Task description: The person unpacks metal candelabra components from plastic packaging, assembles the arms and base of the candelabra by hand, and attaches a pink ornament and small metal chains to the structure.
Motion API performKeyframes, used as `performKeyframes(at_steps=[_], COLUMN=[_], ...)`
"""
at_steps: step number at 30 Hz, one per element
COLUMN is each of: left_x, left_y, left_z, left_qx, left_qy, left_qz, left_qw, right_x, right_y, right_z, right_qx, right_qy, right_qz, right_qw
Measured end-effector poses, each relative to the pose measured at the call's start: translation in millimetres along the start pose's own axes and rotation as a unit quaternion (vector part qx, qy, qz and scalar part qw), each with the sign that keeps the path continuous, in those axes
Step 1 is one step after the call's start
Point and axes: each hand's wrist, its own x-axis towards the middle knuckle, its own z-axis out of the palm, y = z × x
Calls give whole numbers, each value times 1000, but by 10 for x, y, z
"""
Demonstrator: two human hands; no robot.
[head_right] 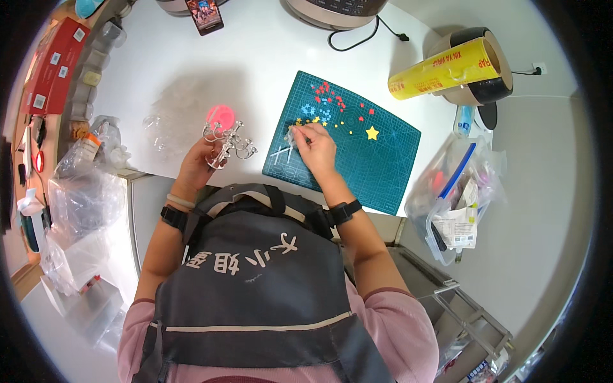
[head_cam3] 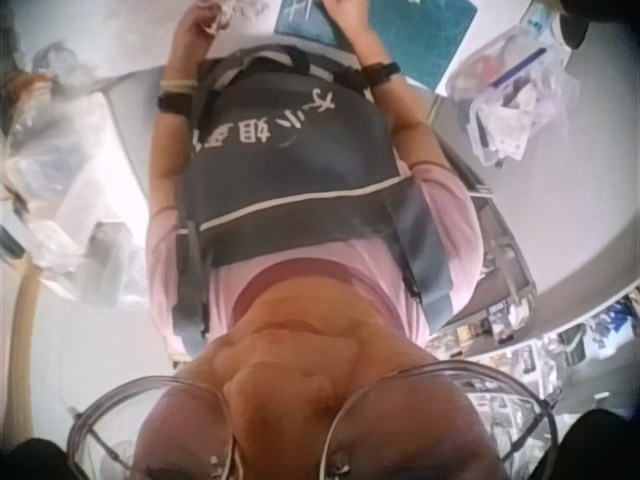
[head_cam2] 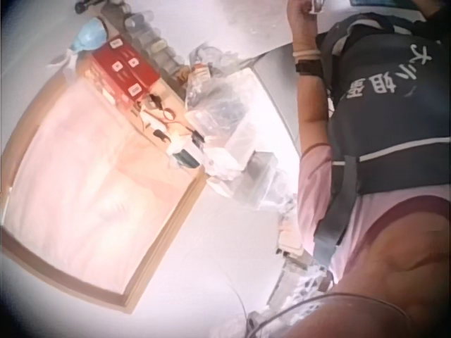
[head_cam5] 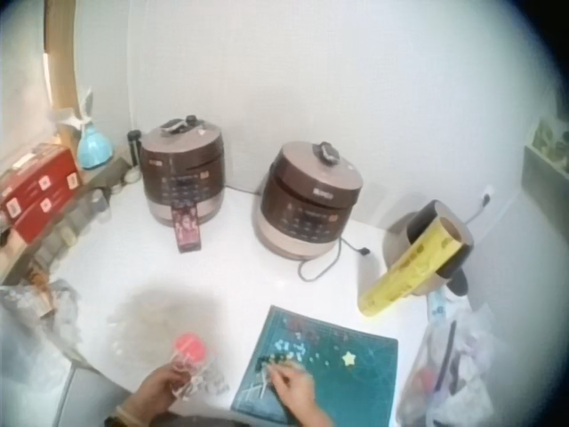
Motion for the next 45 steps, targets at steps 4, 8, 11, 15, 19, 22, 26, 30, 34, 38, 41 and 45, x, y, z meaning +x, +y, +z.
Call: performKeyframes(at_steps=[4,8,11,15,19,22,26,30,34,38,41,45], left_x=[11,8,-39,-80,-38,-28,-17,-42,-77,-131,-165,-220], left_y=[-9,-22,-23,-27,-72,-97,-146,-143,-128,-151,-114,-101], left_z=[11,-85,-80,-72,-130,-158,-242,-196,-157,-204,-148,-68], left_qx=[-7,9,22,20,30,36,40,33,57,76,73,55], left_qy=[3,-8,-3,19,21,31,37,16,31,27,30,30], left_qz=[16,22,23,19,20,23,28,24,30,28,7,9], left_qw=[1000,1000,999,999,999,999,998,999,997,996,997,998], right_x=[9,-12,-32,-117,-137,-163,-182,-274,-340,-403,-409,-395], right_y=[12,-37,-1,51,57,124,205,407,477,405,519,544], right_z=[-57,-96,-113,-128,-170,-147,-147,-100,-130,-220,-286,-192], right_qx=[-25,7,3,13,25,20,47,191,202,165,220,200], right_qy=[-2,1,32,10,40,30,43,50,22,-29,-78,-132], right_qz=[-35,-65,-106,-59,-38,-17,-27,116,253,288,301,328], right_qw=[999,998,994,998,998,999,998,973,946,943,925,914])
